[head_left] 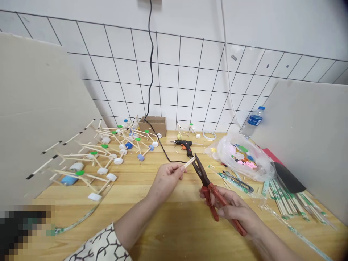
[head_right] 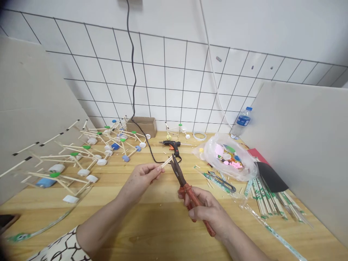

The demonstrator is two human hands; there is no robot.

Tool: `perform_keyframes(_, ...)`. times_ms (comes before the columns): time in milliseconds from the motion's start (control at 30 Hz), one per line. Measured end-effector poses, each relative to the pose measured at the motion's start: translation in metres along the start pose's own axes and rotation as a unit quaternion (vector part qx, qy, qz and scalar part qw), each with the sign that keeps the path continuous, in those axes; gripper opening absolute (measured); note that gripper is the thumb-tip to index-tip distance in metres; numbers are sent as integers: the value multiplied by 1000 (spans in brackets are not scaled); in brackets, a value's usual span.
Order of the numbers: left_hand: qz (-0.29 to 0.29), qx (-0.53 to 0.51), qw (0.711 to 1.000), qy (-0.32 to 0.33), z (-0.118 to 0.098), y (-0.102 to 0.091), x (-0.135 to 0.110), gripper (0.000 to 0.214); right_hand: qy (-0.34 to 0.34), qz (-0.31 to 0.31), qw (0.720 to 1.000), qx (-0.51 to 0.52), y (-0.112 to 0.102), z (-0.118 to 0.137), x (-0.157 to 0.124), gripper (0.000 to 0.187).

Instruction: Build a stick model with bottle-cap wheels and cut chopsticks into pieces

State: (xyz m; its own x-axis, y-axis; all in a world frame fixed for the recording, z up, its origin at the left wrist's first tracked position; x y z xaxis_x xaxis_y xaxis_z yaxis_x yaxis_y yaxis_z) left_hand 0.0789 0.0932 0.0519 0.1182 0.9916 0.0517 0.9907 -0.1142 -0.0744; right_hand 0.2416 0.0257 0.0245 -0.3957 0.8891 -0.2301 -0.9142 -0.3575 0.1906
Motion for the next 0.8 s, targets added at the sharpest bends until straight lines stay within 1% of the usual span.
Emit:
perform_keyframes(67, 10, 2, 1000, -2, 0, 5, -2, 28, -6, -8, 1000, -27, -3, 0, 0, 19)
perform_keyframes(200, 24, 19, 999, -20, 6, 12, -5, 28, -17, -17, 997, -78, -7, -1, -1, 20)
perform_keyframes(367, 50, 44, 998, -20, 10, 21, -8, 29, -39, -13, 992, -117, -5, 0, 0, 19)
perform_keyframes(467, 58, 58, 996, -20, 11, 23, -10, 28, -51, -11, 989, -137, -3, 1, -1, 18)
perform_keyframes(633, 74, 61, 995, -25, 13, 27, -13, 27, -60, -29, 981, -181, -3, 6, -2, 17)
perform_keyframes(800, 82, 64, 994, -25, 13, 30, -15, 26, -73, -33, 975, -209, 0, 8, -2, 16)
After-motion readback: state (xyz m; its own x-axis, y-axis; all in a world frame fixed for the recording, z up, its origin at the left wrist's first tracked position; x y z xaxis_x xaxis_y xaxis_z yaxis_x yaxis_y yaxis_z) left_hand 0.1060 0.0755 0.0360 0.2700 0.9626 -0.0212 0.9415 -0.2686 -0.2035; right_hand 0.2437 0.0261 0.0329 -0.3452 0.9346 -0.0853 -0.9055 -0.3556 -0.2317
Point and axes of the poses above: each hand's wrist, its own x-axis towards the middle knuckle, its own y-axis out of the palm, z = x × y, the point moved 8 cm from there along x, towards the middle knuckle, and after that the axes turned 3 degrees about y, right-handed, at the moved point
